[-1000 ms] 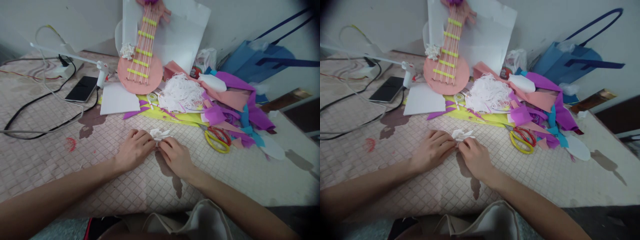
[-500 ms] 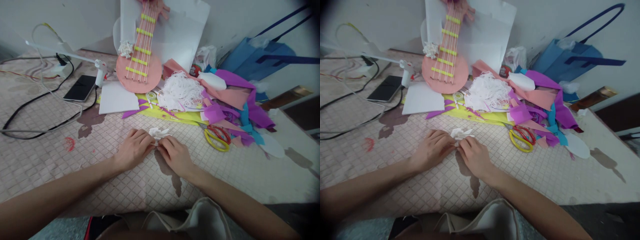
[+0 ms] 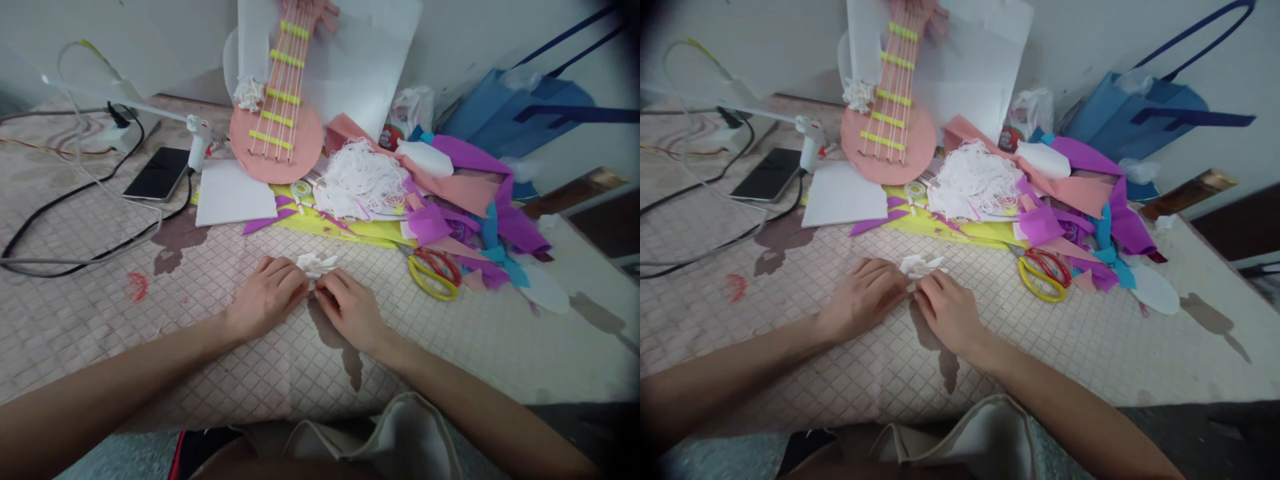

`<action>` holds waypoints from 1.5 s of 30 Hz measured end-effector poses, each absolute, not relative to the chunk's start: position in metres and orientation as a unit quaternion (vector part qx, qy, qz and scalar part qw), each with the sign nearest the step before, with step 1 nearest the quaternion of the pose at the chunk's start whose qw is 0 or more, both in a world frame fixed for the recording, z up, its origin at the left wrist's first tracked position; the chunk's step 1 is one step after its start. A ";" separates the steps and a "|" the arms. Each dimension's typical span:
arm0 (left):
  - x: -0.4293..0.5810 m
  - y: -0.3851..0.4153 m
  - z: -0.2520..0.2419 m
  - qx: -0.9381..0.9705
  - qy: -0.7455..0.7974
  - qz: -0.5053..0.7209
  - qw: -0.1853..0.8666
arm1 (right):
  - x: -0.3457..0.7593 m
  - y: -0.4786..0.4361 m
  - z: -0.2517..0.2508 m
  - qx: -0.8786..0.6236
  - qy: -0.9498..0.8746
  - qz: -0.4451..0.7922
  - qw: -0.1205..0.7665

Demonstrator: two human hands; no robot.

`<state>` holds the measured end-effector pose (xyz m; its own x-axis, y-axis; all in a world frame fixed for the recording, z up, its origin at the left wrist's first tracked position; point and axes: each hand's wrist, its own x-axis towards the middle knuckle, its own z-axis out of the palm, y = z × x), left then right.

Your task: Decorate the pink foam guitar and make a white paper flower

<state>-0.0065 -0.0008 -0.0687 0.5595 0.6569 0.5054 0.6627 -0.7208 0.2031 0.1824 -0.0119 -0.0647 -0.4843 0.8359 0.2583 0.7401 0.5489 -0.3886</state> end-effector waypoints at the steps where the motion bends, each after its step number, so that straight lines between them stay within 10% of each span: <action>1: -0.007 -0.001 -0.069 -0.885 -0.369 -0.284 0.007 | 0.182 -0.012 -0.065 -0.461 -0.854 0.114 0.211; 45: -0.010 -0.003 -0.066 -0.903 -0.315 -0.254 0.147 | 0.184 -0.012 -0.071 -0.442 -0.871 0.062 0.205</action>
<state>-0.0097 -0.0030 -0.0663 0.6732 0.4934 0.5507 0.6429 -0.7585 -0.1063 0.1837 -0.0120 -0.0714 -0.5249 0.7956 0.3024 0.7444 0.6014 -0.2902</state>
